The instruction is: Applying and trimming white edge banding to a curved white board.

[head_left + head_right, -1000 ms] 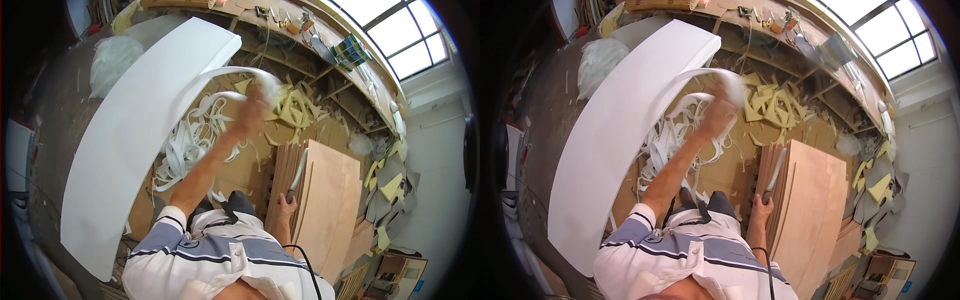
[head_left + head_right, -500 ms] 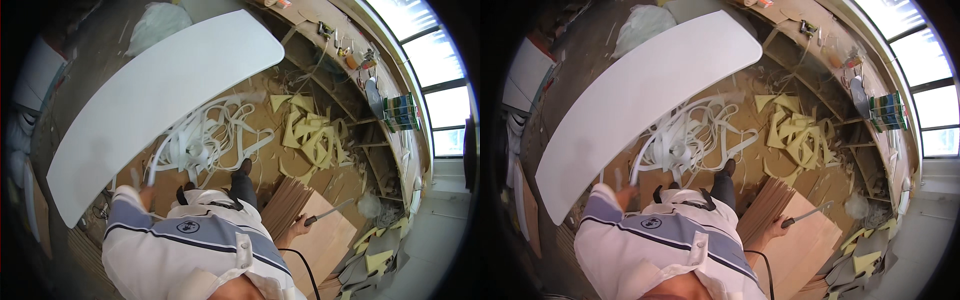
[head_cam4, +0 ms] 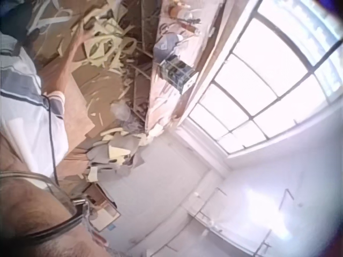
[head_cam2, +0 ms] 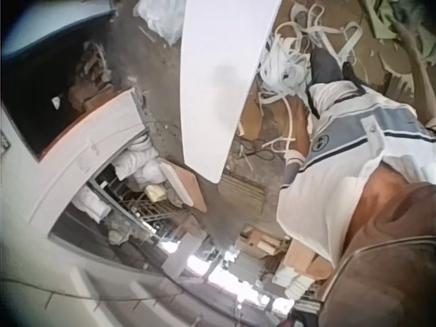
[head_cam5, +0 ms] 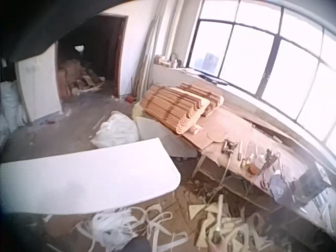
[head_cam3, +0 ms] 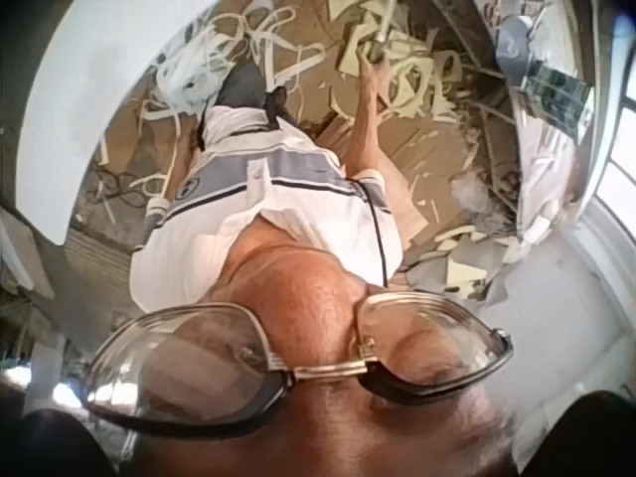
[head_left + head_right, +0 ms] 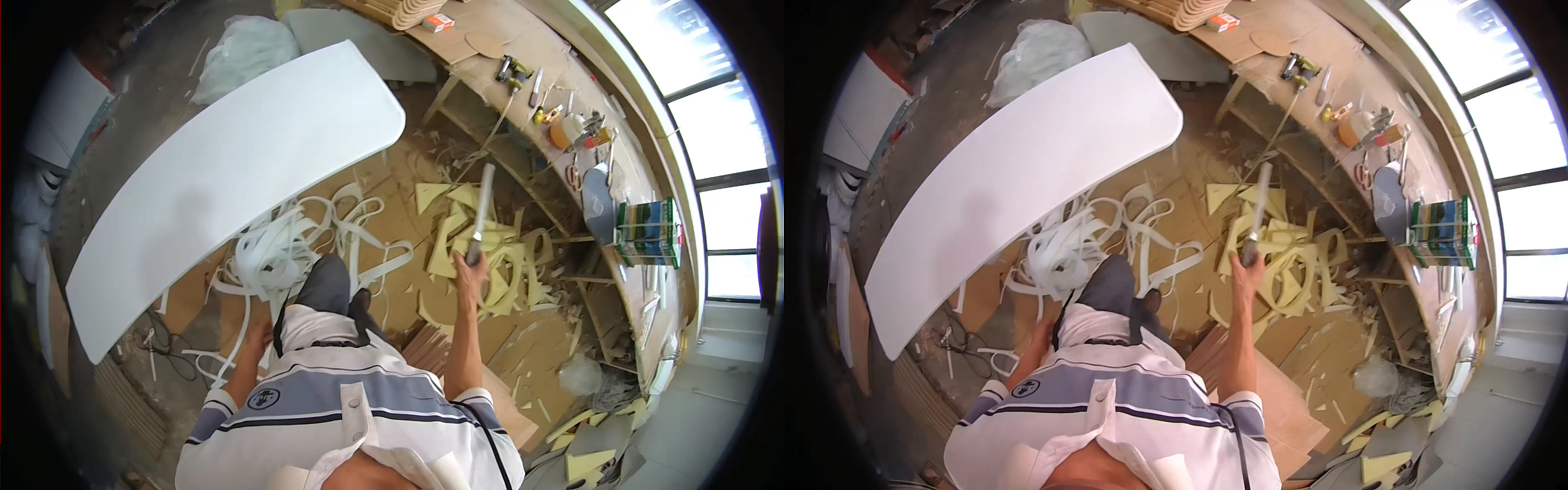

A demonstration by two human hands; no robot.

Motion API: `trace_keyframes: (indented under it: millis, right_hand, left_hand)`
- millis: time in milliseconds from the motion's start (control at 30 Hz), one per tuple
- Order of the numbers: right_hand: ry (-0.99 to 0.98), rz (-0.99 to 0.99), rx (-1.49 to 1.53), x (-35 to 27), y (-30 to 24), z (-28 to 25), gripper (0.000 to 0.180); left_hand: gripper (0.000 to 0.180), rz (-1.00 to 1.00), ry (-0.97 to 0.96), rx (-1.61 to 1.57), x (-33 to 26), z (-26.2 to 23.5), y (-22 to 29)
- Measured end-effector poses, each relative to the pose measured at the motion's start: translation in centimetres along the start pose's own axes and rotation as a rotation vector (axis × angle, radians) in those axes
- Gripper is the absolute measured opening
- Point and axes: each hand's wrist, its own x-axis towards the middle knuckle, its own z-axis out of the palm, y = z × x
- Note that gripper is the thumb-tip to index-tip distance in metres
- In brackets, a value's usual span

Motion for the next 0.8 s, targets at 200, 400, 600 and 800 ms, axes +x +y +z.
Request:
trace_keyframes:
  millis: [200,400,600,800]
  right_hand:
    - [-0.116,-0.076,-0.005,10.9,-8.5,7.8,0.037]
    - [-0.003,-0.168,0.018,23.8,-10.3,11.8,0.041]
    - [0.064,-0.419,0.067,40.8,-8.9,15.8,0.041]
    - [0.320,-0.622,-0.687,50.2,-20.7,18.3,0.056]
  left_hand:
    - [0.056,0.226,-0.222,-0.722,-3.3,20.8,25.4]
    - [0.056,0.253,-0.067,-1.012,-0.7,26.8,31.6]
    - [0.035,0.255,0.154,-1.056,0.2,28.1,31.1]
    - [0.041,0.293,0.328,-1.074,1.0,28.5,30.3]
